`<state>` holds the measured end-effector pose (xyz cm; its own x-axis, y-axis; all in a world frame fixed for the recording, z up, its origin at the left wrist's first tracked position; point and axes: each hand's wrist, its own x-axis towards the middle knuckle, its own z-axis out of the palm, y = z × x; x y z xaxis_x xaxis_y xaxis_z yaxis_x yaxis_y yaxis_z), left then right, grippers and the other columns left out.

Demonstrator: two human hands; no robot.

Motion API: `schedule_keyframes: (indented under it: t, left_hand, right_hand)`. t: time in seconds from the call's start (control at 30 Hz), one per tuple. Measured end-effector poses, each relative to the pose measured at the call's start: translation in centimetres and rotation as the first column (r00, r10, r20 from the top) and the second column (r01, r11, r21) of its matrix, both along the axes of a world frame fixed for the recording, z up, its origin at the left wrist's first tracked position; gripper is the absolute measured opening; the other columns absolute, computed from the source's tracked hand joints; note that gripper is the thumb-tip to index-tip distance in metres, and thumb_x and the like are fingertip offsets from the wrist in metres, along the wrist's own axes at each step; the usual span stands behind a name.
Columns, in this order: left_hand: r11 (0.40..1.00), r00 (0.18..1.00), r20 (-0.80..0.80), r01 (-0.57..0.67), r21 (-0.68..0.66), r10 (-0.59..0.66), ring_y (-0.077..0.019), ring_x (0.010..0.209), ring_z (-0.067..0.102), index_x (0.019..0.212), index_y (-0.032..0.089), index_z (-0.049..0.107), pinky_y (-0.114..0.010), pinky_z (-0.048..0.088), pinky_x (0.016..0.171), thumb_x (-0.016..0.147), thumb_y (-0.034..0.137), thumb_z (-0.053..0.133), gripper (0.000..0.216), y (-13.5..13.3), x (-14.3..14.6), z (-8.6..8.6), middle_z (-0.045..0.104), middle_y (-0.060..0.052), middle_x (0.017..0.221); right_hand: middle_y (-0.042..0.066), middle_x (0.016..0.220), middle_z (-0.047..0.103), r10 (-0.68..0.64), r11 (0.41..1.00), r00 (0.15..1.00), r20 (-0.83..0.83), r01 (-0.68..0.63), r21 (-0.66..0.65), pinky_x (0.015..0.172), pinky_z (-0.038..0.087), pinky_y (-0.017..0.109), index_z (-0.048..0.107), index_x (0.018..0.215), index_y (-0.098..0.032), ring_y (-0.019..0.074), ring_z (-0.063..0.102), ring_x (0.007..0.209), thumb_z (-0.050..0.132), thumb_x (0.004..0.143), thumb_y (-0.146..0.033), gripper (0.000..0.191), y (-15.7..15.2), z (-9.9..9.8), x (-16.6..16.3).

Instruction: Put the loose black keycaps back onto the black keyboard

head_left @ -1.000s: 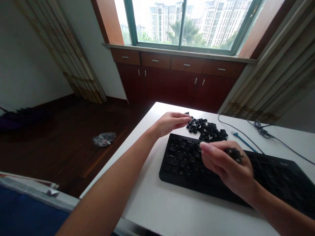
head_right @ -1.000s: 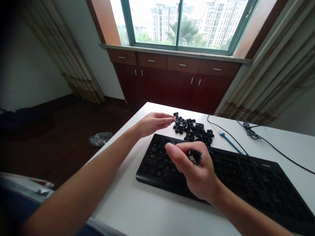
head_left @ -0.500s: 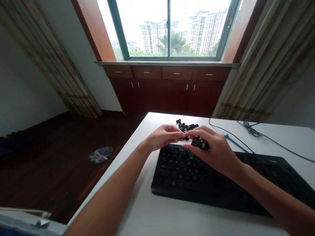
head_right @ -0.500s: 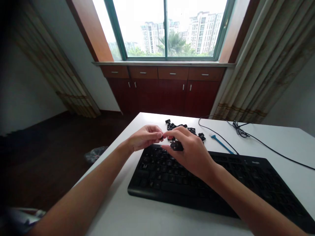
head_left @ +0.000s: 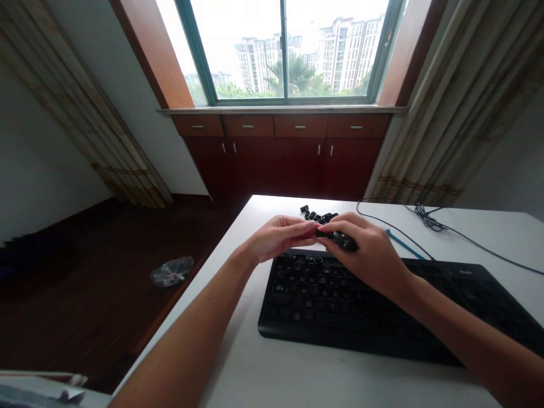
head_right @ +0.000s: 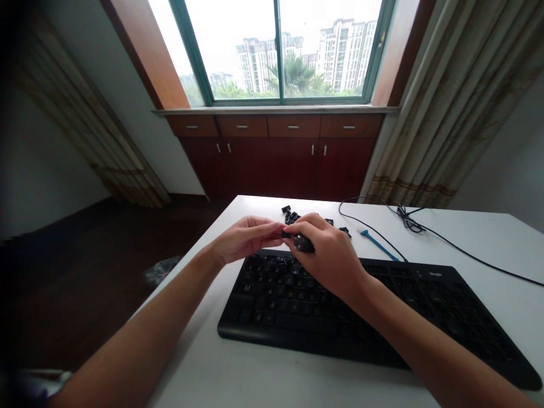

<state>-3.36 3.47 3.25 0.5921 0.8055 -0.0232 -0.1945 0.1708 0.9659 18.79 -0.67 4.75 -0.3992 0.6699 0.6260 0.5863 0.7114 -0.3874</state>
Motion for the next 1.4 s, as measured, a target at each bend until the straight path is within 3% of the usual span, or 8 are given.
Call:
schedule_keyframes:
  t: [0.1,0.17,0.2,0.27,0.33,0.5,0.83,1.4]
  left_hand:
    - [0.998,0.998,-0.066,0.002,0.057,0.002,-0.0197,0.093,0.071,0.105,0.013,0.076,-0.034,0.054,0.088,0.087,0.048,0.068,0.039,-0.1,0.1,0.2,0.075,-0.015,0.105]
    - [0.979,0.985,-0.133,-0.087,0.183,0.112,-0.0182,0.088,0.070,0.101,0.014,0.076,-0.030,0.054,0.079,0.088,0.052,0.064,0.041,0.1,0.3,0.3,0.075,-0.013,0.105]
    - [0.946,0.961,-0.170,-0.166,0.280,0.219,-0.0167,0.084,0.069,0.098,0.015,0.076,-0.027,0.053,0.074,0.089,0.053,0.062,0.042,0.2,0.3,0.2,0.075,-0.012,0.104]
    - [0.817,0.862,-0.213,-0.317,0.481,0.460,-0.0145,0.078,0.067,0.093,0.014,0.074,-0.024,0.050,0.067,0.092,0.053,0.056,0.043,0.7,0.3,-0.2,0.076,-0.010,0.100]
    - [0.701,0.758,-0.224,-0.389,0.598,0.612,-0.0149,0.075,0.066,0.090,0.014,0.074,-0.025,0.049,0.066,0.094,0.053,0.051,0.045,1.4,-0.1,-1.0,0.076,-0.010,0.095]
    - [0.615,0.643,-0.275,-0.392,0.685,0.715,-0.0179,0.074,0.065,0.082,0.015,0.075,-0.029,0.047,0.071,0.090,0.049,0.059,0.038,2.5,-1.2,-3.2,0.076,-0.008,0.083]
    - [0.594,0.609,-0.330,-0.300,0.746,0.721,-0.0175,0.071,0.065,0.081,0.017,0.076,-0.029,0.048,0.071,0.091,0.047,0.056,0.037,2.5,-1.4,-4.3,0.076,-0.006,0.082]
    - [0.615,0.614,-0.363,-0.263,0.744,0.701,-0.0173,0.071,0.066,0.081,0.017,0.076,-0.029,0.048,0.070,0.091,0.046,0.057,0.036,2.6,-1.3,-4.5,0.076,-0.007,0.082]
  right_hand:
    - [0.008,0.109,0.071,0.018,1.000,1.000,0.011,-0.018,0.009,0.083,0.057,0.037,0.071,0.109,-0.020,0.0207,0.070,0.092,0.065,0.090,-0.026,0.020,-0.6,0.2,-0.1]
    - [0.007,0.108,0.072,0.056,0.997,0.998,-0.003,-0.056,-0.045,0.085,0.056,0.035,0.072,0.106,-0.021,0.0200,0.070,0.093,0.066,0.090,-0.024,0.017,-1.7,0.2,-0.3]
    - [0.006,0.106,0.073,0.083,0.992,0.996,-0.015,-0.084,-0.091,0.085,0.056,0.034,0.072,0.103,-0.022,0.0194,0.070,0.093,0.067,0.089,-0.022,0.015,-2.5,0.1,-0.5]
    - [0.004,0.103,0.074,0.147,0.965,0.989,-0.029,-0.150,-0.216,0.083,0.057,0.031,0.071,0.100,-0.022,0.0179,0.071,0.091,0.067,0.089,-0.020,0.013,-4.3,-0.5,-0.8]
    - [0.003,0.105,0.074,0.214,0.932,0.977,-0.008,-0.206,-0.298,0.080,0.058,0.029,0.069,0.106,-0.024,0.0165,0.071,0.088,0.064,0.091,-0.019,0.017,-5.7,-1.4,-0.9]
    - [0.001,0.108,0.074,0.283,0.920,0.955,0.090,-0.244,-0.308,0.079,0.057,0.027,0.067,0.107,-0.025,0.0158,0.072,0.089,0.059,0.094,-0.018,0.017,-6.8,-3.4,-0.9]
    - [0.004,0.114,0.069,0.311,0.919,0.929,0.199,-0.241,-0.311,0.072,0.055,0.027,0.065,0.101,-0.022,0.0169,0.071,0.086,0.053,0.089,-0.007,0.023,-6.9,-3.2,-0.4]
    - [0.003,0.115,0.069,0.291,0.904,0.945,0.150,-0.219,-0.368,0.078,0.058,0.029,0.068,0.109,-0.026,0.0166,0.071,0.085,0.055,0.087,-0.006,0.032,-6.8,-3.6,-0.4]
